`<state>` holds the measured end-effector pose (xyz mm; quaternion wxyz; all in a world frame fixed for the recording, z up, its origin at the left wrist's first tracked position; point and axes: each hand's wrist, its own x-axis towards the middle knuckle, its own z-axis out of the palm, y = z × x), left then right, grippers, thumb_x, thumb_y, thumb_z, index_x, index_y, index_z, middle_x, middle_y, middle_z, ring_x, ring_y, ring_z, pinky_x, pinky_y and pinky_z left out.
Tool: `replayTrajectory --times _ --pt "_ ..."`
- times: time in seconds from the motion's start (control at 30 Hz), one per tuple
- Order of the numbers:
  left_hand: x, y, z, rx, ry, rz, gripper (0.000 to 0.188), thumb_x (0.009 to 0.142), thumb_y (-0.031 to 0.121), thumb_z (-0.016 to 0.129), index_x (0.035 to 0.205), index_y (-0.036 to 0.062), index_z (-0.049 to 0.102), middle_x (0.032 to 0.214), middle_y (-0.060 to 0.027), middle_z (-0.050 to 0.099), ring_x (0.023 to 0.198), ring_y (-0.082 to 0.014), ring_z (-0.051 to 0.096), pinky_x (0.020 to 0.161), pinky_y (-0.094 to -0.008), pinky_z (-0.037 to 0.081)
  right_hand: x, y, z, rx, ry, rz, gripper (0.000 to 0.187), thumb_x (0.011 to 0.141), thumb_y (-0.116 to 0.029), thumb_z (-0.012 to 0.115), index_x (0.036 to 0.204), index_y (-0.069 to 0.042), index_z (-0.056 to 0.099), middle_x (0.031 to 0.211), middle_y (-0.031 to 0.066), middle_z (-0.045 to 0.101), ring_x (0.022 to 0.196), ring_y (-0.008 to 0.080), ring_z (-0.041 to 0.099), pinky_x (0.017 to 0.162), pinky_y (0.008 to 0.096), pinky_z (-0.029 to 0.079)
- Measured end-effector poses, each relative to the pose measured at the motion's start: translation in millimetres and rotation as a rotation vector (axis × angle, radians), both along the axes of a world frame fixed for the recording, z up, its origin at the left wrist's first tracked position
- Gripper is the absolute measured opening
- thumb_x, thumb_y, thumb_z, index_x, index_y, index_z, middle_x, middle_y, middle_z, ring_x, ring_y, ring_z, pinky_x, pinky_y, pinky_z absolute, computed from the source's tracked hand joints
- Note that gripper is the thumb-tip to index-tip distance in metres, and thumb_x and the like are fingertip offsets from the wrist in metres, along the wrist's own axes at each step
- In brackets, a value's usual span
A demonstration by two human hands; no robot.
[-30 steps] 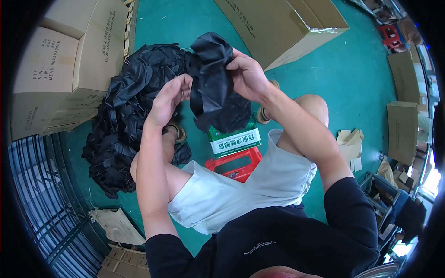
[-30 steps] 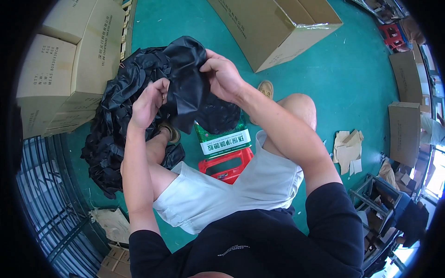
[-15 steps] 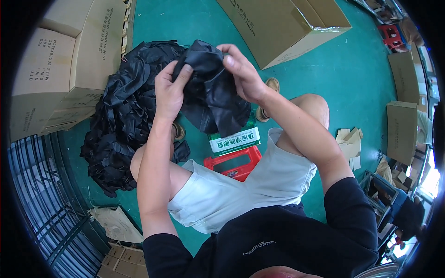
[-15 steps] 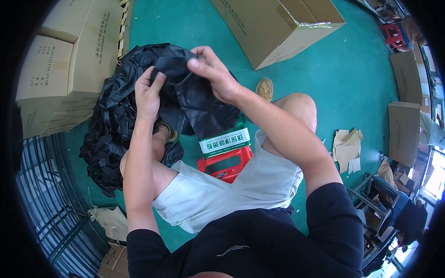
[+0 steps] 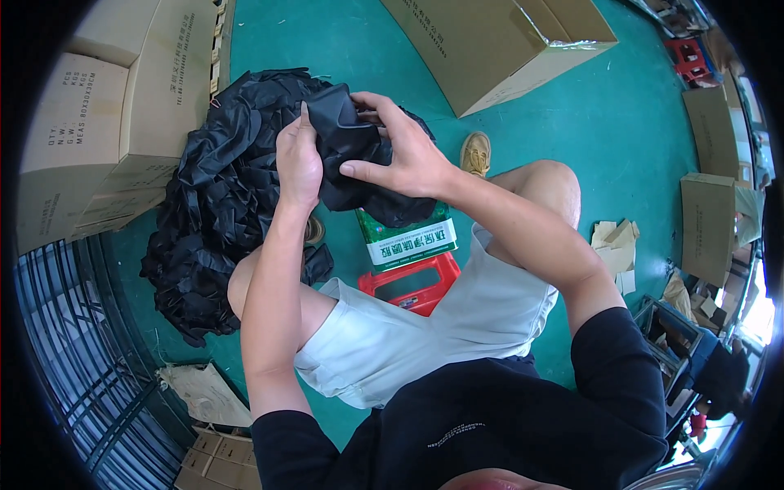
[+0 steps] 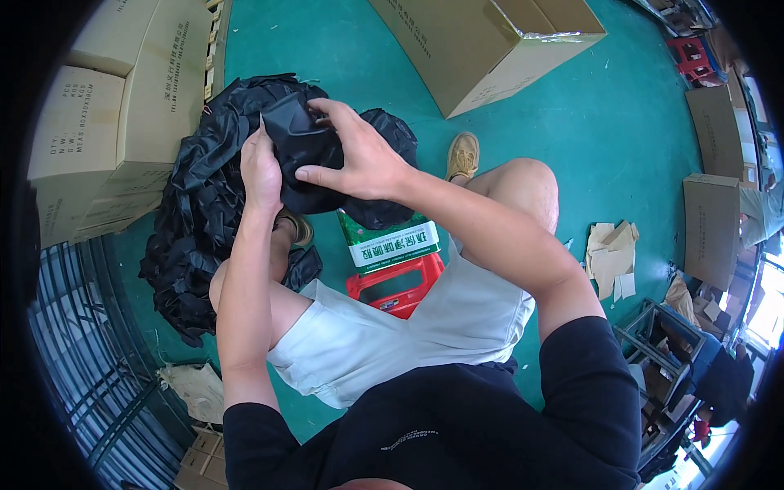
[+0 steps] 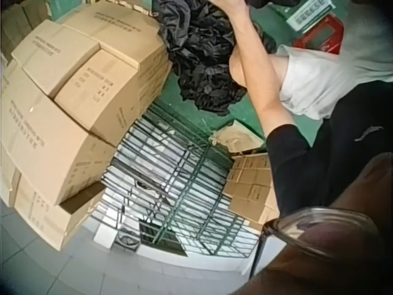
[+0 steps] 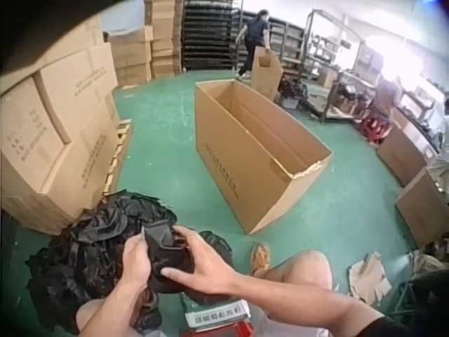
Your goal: Folding and inspecting black fabric bags or covers in a manufacturing workshop.
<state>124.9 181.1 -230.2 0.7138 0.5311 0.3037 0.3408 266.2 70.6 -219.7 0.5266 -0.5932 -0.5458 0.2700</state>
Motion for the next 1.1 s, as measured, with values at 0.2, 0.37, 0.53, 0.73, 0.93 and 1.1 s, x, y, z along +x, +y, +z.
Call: replayTrajectory --times 0.2,0.37,0.53,0.73,0.93,1.1 --pt "-9 9 9 -0.179 0.009 -0.191 0.026 0.100 0.023 0.059 0.102 -0.0003 0.070 0.091 -0.0022 0.071 0.079 -0.0073 0.063 0.077 -0.0230 0.049 22 4 -5 -0.063 -0.148 -0.104 0.041 0.073 0.003 0.061 0.114 0.002 0.058 0.098 0.0191 0.063 0.093 0.0313 0.064 0.083 0.0362 0.051" --pt "-18 23 27 -0.063 0.177 -0.312 0.018 0.087 0.011 0.074 0.102 0.0012 0.070 0.089 -0.0008 0.070 0.081 -0.0069 0.063 0.078 -0.0229 0.048 57 11 0 -0.302 0.245 -0.136 0.026 0.080 0.008 0.047 0.101 0.002 0.062 0.087 0.0045 0.064 0.077 0.0109 0.058 0.073 0.0249 0.049" --pt "-29 34 17 -0.087 0.218 -0.393 0.025 0.095 0.022 0.070 0.111 0.0020 0.069 0.098 -0.0003 0.070 0.087 -0.0071 0.064 0.078 -0.0228 0.048 69 7 5 -0.374 0.978 0.149 0.019 0.083 0.000 0.053 0.101 0.003 0.060 0.091 0.0070 0.065 0.083 0.0129 0.063 0.079 0.0248 0.053" --pt "-26 22 23 -0.382 -0.164 -0.402 0.032 0.103 0.025 0.056 0.119 -0.0012 0.063 0.109 -0.0082 0.071 0.097 -0.0139 0.068 0.089 -0.0289 0.054 64 4 21 -0.420 0.805 0.252 0.023 0.090 -0.012 0.069 0.108 0.000 0.060 0.097 0.0060 0.067 0.090 0.0119 0.066 0.087 0.0264 0.054" --pt "-24 23 20 -0.443 -0.205 -0.389 0.037 0.103 0.028 0.054 0.122 -0.0036 0.060 0.111 -0.0115 0.070 0.096 -0.0151 0.069 0.087 -0.0291 0.055 62 -1 23 -0.421 1.118 0.370 0.033 0.092 -0.009 0.067 0.120 0.006 0.061 0.109 0.0143 0.071 0.095 0.0166 0.070 0.088 0.0293 0.057" --pt "-29 32 14 -0.413 -0.365 -0.490 0.035 0.089 0.007 0.071 0.121 -0.0035 0.060 0.113 -0.0121 0.070 0.099 -0.0192 0.070 0.092 -0.0315 0.055 79 -7 15 -0.274 1.393 0.544 0.039 0.096 -0.017 0.058 0.121 0.012 0.057 0.110 0.0188 0.070 0.095 0.0226 0.072 0.090 0.0328 0.058"
